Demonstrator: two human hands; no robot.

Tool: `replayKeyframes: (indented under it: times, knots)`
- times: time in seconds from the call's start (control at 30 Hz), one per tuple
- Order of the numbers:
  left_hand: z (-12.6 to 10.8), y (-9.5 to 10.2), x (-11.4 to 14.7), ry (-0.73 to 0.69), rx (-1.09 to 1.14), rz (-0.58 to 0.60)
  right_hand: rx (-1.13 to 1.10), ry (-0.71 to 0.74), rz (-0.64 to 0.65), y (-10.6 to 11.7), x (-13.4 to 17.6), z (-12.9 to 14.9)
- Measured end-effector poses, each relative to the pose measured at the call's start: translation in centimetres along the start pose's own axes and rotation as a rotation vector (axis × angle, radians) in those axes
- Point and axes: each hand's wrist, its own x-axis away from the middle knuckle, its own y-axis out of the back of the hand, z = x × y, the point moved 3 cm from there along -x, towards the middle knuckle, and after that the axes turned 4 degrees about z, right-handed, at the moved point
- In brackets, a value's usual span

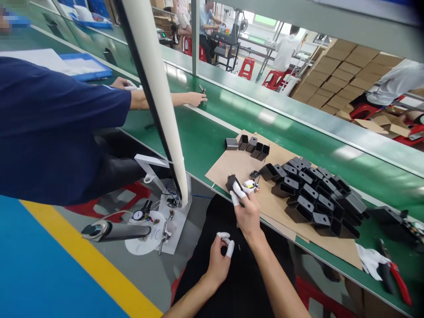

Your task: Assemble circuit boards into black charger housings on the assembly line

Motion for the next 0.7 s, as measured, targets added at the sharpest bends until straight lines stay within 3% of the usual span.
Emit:
replayKeyframes:
  times: [0.7]
  knots:
    - [0.6,-0.4,-0.1,-0.048,-0.063,0.048,-0.011,-0.065,0.102,0.3,-1.3,-0.8]
